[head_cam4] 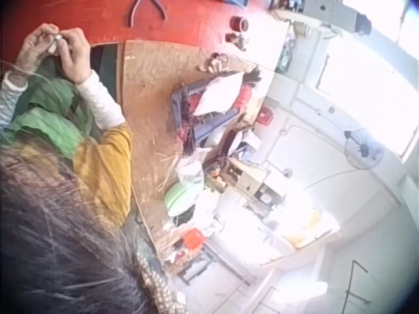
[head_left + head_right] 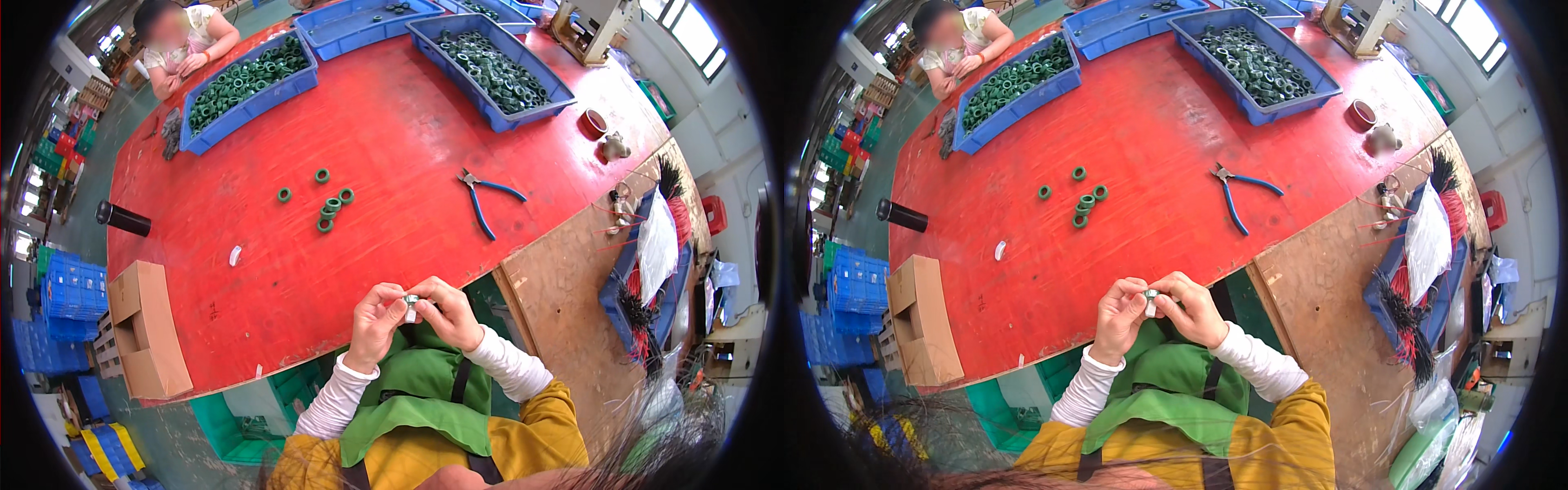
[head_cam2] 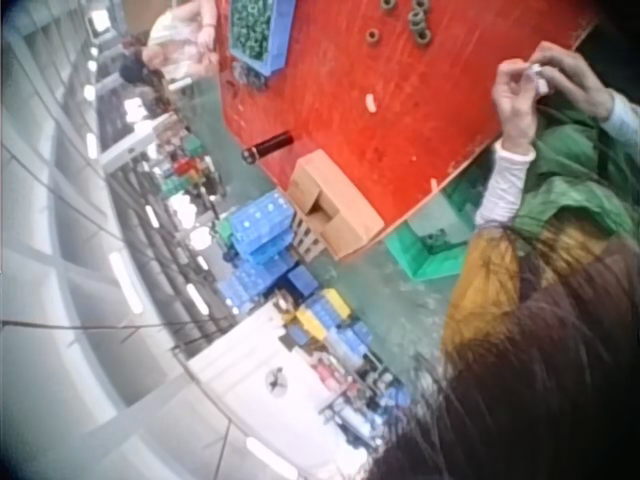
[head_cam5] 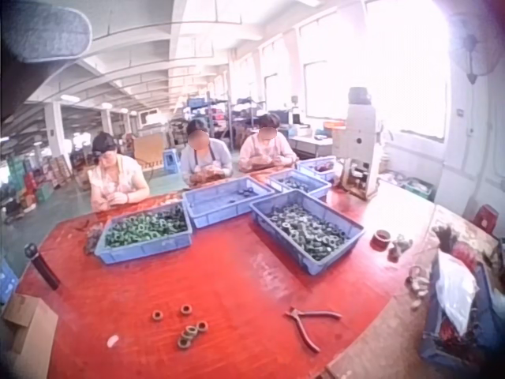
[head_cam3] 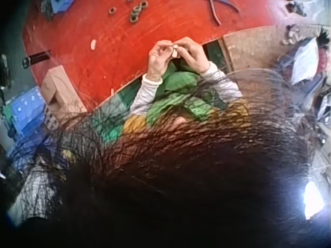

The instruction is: The person assembles small green plastic components and white parts by hand on a factory table.

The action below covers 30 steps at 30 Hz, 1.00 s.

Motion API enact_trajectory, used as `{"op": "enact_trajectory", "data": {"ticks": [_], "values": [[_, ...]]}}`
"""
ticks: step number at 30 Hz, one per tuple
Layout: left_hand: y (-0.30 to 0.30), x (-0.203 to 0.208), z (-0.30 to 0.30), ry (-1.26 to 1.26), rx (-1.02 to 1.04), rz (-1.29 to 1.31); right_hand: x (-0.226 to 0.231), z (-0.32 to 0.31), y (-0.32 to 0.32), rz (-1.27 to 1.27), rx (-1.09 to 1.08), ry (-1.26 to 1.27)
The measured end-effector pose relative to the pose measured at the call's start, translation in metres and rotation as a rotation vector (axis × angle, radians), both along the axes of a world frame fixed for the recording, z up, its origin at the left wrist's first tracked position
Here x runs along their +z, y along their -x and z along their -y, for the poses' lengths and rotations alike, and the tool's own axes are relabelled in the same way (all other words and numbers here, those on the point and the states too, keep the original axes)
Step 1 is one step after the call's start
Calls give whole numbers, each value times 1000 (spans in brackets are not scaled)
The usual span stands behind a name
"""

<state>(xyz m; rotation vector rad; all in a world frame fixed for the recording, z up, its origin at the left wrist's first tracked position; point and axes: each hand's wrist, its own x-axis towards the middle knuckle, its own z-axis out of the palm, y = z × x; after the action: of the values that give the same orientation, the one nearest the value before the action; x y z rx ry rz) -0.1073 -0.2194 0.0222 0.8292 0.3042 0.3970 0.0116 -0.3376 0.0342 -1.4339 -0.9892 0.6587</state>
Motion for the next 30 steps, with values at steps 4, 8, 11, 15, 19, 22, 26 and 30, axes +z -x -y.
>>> {"op": "enact_trajectory", "data": {"ticks": [4,8,11,15,19,22,26,30], "values": [[2,2,-2,-238,21,-94,3,-3,-1,-130,-39,21],[0,10,-2,-109,47,-143,2,-5,-11,72,-142,-11],[0,6,-1,17,89,-147,22,-6,-16,693,-136,-146],[-1,3,3,63,71,-133,11,-11,-10,965,-221,-250],[-1,3,8,192,95,-97,13,-14,-8,1068,-232,-297],[-9,11,9,249,81,-85,19,-14,-12,1050,-270,-324],[-11,4,9,331,45,-50,23,-11,-11,1005,-280,-366],[-14,-8,4,437,121,-140,38,-13,-14,934,-277,-354]]}}
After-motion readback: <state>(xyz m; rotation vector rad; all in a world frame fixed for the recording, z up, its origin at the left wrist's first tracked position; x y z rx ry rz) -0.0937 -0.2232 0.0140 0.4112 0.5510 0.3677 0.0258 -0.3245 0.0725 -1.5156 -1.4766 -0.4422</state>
